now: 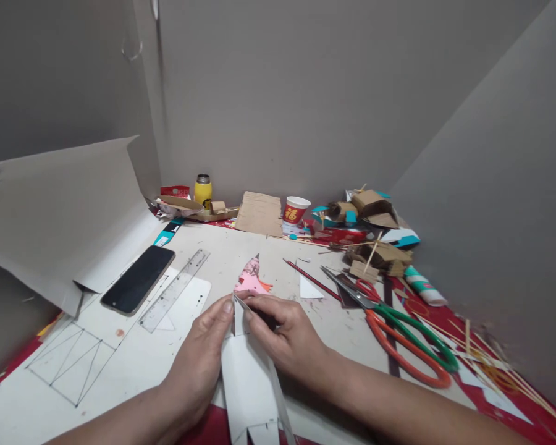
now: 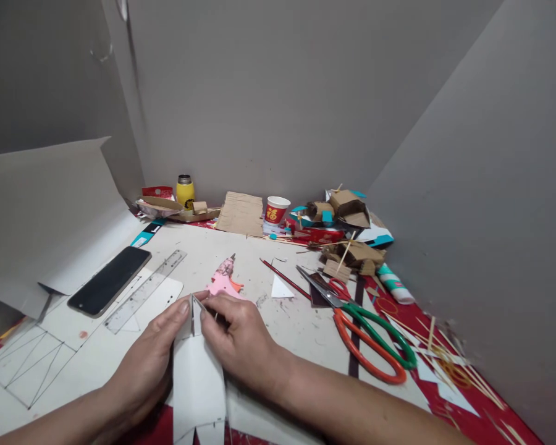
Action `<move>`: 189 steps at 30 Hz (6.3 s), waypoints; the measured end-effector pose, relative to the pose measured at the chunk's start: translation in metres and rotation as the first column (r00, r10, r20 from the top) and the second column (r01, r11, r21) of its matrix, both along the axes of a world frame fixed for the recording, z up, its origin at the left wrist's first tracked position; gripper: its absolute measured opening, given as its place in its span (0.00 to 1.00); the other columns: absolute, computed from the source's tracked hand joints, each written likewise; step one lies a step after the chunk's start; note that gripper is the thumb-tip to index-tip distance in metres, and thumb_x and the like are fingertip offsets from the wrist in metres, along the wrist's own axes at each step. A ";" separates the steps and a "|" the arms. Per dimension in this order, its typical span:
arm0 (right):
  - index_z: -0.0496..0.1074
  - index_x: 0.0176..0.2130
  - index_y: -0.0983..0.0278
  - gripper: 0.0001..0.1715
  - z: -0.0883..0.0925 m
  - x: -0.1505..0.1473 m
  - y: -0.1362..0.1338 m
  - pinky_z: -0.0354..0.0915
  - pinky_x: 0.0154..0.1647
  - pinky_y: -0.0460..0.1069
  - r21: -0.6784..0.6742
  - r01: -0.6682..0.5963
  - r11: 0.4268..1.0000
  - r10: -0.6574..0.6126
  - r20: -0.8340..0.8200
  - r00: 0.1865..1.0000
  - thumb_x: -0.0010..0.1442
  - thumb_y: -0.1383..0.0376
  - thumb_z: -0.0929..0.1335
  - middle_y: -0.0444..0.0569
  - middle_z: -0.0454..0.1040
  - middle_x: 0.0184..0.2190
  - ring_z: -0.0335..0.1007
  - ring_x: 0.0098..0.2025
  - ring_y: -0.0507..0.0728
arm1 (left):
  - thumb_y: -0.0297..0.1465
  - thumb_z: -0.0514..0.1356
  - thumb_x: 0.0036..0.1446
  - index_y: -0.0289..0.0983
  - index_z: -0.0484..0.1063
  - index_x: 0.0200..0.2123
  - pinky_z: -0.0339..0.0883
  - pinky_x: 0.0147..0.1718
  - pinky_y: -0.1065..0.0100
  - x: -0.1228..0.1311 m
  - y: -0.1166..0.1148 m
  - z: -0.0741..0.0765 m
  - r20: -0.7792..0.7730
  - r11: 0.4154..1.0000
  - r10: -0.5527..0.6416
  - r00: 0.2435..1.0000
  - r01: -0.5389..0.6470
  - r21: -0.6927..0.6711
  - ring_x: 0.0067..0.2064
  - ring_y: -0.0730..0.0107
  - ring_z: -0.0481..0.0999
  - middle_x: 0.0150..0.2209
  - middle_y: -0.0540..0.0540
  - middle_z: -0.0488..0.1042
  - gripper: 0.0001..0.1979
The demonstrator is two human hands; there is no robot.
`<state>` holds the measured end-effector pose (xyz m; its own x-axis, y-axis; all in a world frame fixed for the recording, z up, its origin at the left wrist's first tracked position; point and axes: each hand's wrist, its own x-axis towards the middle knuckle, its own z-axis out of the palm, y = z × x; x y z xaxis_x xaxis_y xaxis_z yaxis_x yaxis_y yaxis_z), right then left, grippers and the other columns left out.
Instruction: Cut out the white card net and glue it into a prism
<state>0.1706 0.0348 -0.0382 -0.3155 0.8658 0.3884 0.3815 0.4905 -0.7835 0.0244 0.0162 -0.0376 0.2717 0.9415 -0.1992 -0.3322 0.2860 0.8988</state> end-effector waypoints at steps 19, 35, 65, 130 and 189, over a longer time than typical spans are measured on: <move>0.71 0.29 0.65 0.12 0.001 0.005 0.005 0.62 0.30 0.47 -0.027 0.031 0.999 -0.029 0.061 0.998 0.63 0.66 0.62 0.46 0.72 0.25 0.65 0.28 0.52 | 0.31 0.56 0.61 0.43 0.74 0.48 0.67 0.41 0.68 -0.015 0.013 0.005 -0.372 0.914 -0.017 0.928 0.166 0.370 0.43 0.64 0.76 0.45 0.49 0.79 0.14; 0.70 0.29 0.65 0.12 -0.004 0.005 0.007 0.58 0.28 0.47 -0.005 0.076 0.997 -0.075 0.100 0.992 0.62 0.67 0.62 0.45 0.69 0.23 0.61 0.26 0.52 | 0.30 0.50 0.64 0.42 0.66 0.57 0.64 0.52 0.65 -0.012 0.013 -0.006 -0.534 0.850 0.046 0.844 0.248 0.466 0.54 0.64 0.71 0.54 0.49 0.73 0.18; 0.67 0.25 0.64 0.11 -0.002 0.007 0.010 0.58 0.27 0.45 -0.267 -0.039 0.963 0.006 -0.126 0.992 0.58 0.65 0.65 0.42 0.64 0.23 0.58 0.26 0.50 | 0.32 0.51 0.64 0.40 0.64 0.58 0.56 0.59 0.63 -0.011 0.009 -0.007 -0.477 0.886 0.058 0.877 0.175 0.429 0.59 0.65 0.65 0.58 0.48 0.68 0.20; 0.76 0.29 0.63 0.12 -0.007 0.001 0.004 0.64 0.32 0.48 -0.050 -0.007 0.999 -0.002 -0.190 0.982 0.60 0.63 0.66 0.46 0.72 0.25 0.67 0.30 0.54 | 0.33 0.63 0.53 0.40 0.78 0.41 0.71 0.45 0.66 -0.008 0.001 -0.001 -0.328 0.931 0.227 0.917 -0.106 0.349 0.43 0.63 0.78 0.40 0.47 0.81 0.11; 0.79 0.39 0.56 0.13 -0.014 0.003 0.007 0.65 0.49 0.53 -0.058 -0.103 0.993 0.089 -0.203 0.975 0.63 0.66 0.65 0.49 0.77 0.43 0.70 0.48 0.56 | 0.33 0.61 0.53 0.36 0.70 0.25 0.59 0.26 0.75 -0.006 0.008 -0.005 -0.293 0.963 0.114 0.949 -0.032 0.269 0.27 0.75 0.65 0.25 0.52 0.69 0.08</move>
